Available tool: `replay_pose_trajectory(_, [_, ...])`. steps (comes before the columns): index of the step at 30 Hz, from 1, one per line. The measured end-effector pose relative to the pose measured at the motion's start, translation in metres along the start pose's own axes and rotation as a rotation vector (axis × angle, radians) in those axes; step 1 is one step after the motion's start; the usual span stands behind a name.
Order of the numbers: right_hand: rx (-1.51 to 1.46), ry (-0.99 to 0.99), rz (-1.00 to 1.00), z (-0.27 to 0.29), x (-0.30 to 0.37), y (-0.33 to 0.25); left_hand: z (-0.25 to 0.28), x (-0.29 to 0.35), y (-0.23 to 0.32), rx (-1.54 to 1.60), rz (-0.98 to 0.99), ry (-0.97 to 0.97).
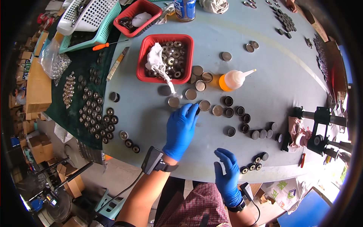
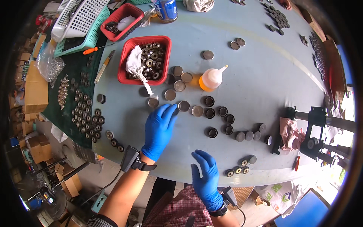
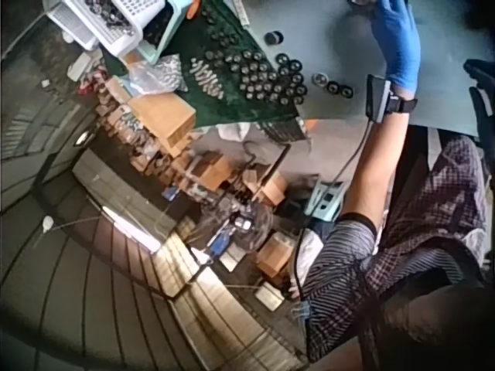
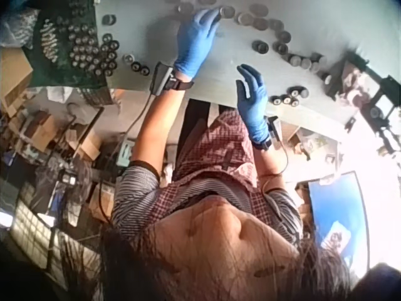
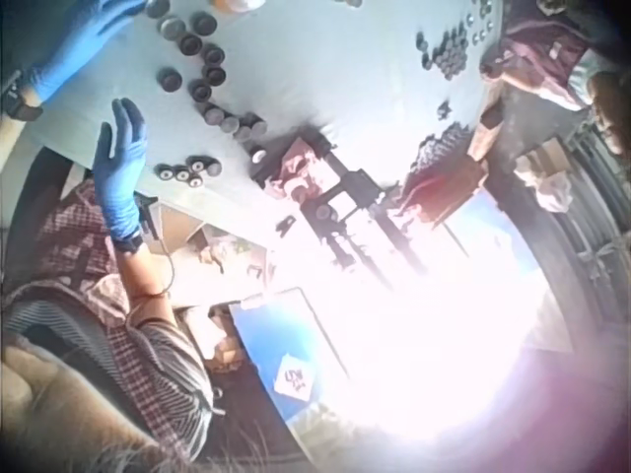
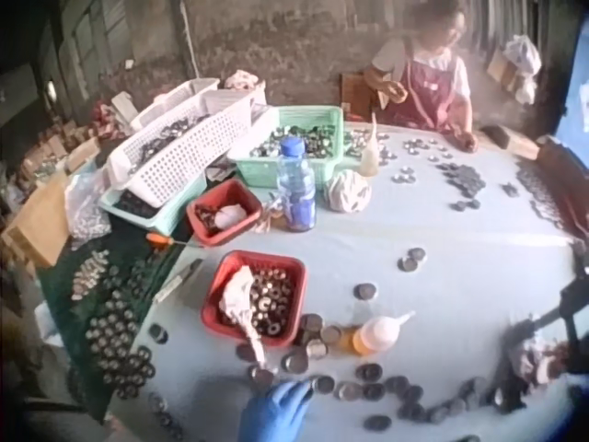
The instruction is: Assembling small metal components by hand and using a manual press.
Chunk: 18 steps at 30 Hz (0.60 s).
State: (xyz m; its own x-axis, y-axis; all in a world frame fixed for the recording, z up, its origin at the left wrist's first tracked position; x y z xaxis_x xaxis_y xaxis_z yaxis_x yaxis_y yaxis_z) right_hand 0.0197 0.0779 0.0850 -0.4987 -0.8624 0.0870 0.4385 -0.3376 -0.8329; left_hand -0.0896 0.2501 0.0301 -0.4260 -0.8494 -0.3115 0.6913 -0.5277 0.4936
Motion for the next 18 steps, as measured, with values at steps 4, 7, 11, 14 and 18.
replay_pose_trajectory(4, [-0.089,-0.001,-0.075,-0.007,-0.003,0.003,0.009,0.004,-0.009,0.389,0.31,0.028])
replay_pose_trajectory(7, [-0.144,0.051,-0.089,-0.008,-0.006,0.008,0.02,0.016,-0.002,1.057,0.932,-0.14])
replay_pose_trajectory(11, [-0.192,0.145,-0.093,-0.005,-0.011,-0.002,0.029,0.031,0.024,1.194,1.028,-0.227])
replay_pose_trajectory(14, [-0.215,0.176,-0.07,-0.001,-0.01,-0.005,0.032,0.045,0.048,1.143,1.033,-0.387])
replay_pose_trajectory(18, [-0.139,0.13,-0.054,0.013,-0.003,-0.003,0.026,0.073,0.068,1.108,0.939,-0.487])
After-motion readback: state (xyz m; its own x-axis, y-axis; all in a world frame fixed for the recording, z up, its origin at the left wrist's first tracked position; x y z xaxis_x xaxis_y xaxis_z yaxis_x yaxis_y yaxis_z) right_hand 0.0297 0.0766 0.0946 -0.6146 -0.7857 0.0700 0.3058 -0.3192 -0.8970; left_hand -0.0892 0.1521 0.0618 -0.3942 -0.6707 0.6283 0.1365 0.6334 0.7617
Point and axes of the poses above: each hand's wrist, its own x-axis away from the middle knuckle, its own z-axis out of the back of the hand, y = z × x, the point moved 3 cm from there along -x, towards the middle knuckle, and after that the axes turned 8 degrees about y, right-handed, at the moved point
